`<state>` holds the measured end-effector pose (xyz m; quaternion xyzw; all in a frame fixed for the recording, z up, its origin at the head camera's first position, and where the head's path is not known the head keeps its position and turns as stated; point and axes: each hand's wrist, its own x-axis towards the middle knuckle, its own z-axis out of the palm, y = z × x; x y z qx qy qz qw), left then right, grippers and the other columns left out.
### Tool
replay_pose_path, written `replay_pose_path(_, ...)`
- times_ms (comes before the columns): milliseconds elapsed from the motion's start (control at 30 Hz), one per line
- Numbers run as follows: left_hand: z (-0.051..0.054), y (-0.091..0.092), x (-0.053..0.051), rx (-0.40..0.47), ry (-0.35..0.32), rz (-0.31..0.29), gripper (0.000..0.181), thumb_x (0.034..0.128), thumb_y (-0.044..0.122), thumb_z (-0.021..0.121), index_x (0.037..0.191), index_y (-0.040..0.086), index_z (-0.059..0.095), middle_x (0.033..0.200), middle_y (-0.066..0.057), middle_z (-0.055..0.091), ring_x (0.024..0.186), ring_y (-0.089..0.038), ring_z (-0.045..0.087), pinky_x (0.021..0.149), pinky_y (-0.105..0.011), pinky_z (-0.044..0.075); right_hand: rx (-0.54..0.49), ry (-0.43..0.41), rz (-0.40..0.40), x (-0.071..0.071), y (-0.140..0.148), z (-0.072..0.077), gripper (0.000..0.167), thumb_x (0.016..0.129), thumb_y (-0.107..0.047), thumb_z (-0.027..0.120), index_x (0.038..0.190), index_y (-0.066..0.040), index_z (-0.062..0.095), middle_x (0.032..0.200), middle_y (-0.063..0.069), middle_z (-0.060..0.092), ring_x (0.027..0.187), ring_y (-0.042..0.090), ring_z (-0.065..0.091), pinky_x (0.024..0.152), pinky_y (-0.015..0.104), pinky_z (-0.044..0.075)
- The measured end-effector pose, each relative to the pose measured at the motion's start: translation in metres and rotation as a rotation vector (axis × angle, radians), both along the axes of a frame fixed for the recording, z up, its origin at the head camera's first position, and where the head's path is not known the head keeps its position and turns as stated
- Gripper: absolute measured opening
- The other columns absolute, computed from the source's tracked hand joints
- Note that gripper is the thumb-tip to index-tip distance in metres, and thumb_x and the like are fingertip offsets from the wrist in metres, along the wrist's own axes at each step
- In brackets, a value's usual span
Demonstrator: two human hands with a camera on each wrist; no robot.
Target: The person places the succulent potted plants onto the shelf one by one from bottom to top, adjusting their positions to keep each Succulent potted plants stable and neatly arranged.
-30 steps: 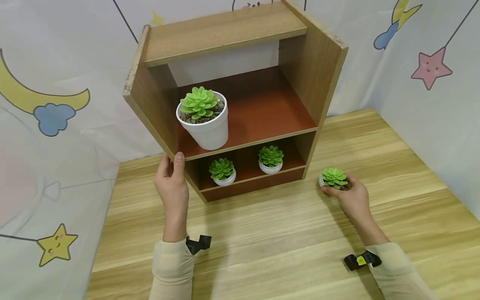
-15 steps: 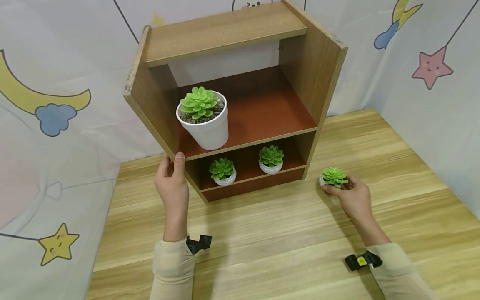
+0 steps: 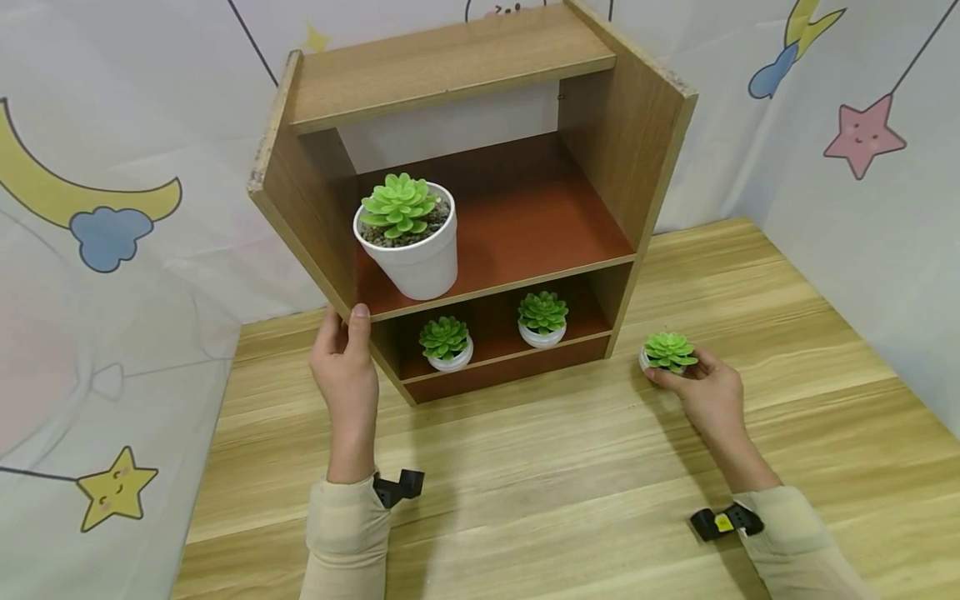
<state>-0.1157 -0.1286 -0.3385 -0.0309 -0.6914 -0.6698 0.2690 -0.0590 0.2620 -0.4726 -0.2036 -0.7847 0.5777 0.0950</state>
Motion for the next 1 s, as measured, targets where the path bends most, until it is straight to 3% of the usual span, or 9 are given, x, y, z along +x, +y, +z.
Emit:
replay_pose_path(367, 0.001, 0.000, 0.000, 0.011, -0.013, -0.001, 0.039, 0.0984, 0.009, 0.057, 0.136, -0.004, 0.055, 0.131, -0.019, 0.058, 0.118, -0.026, 0.056, 0.098, -0.033, 0.044, -0.005, 0.002, -0.001, 0.001, -0.001, 0.005, 0.080, 0.076, -0.022, 0.087, 0.141, 0.003, 0.048, 0.140, 0.024, 0.048, 0.128, 0.036, 0.046, 0.092, 0.024, 0.044)
replay_pose_path(567, 0.000, -0.001, 0.000, 0.013, -0.020, -0.001, 0.040, 0.0985, 0.009, 0.057, 0.136, -0.003, 0.055, 0.131, -0.018, 0.058, 0.117, -0.025, 0.056, 0.098, -0.034, 0.044, -0.006, 0.022, -0.015, 0.002, -0.002, 0.006, 0.077, 0.075, -0.021, 0.088, 0.139, 0.002, 0.052, 0.137, 0.023, 0.051, 0.126, 0.033, 0.049, 0.091, 0.022, 0.045)
replay_pose_path(1000, 0.000, -0.001, 0.000, 0.022, -0.023, -0.005, 0.041, 0.0983, 0.010, 0.058, 0.137, -0.003, 0.054, 0.132, -0.018, 0.058, 0.118, -0.026, 0.056, 0.098, -0.034, 0.044, -0.012, 0.128, 0.001, 0.005, -0.008, 0.016, 0.072, 0.077, -0.020, 0.087, 0.136, 0.002, 0.054, 0.134, 0.024, 0.053, 0.126, 0.034, 0.049, 0.091, 0.020, 0.044)
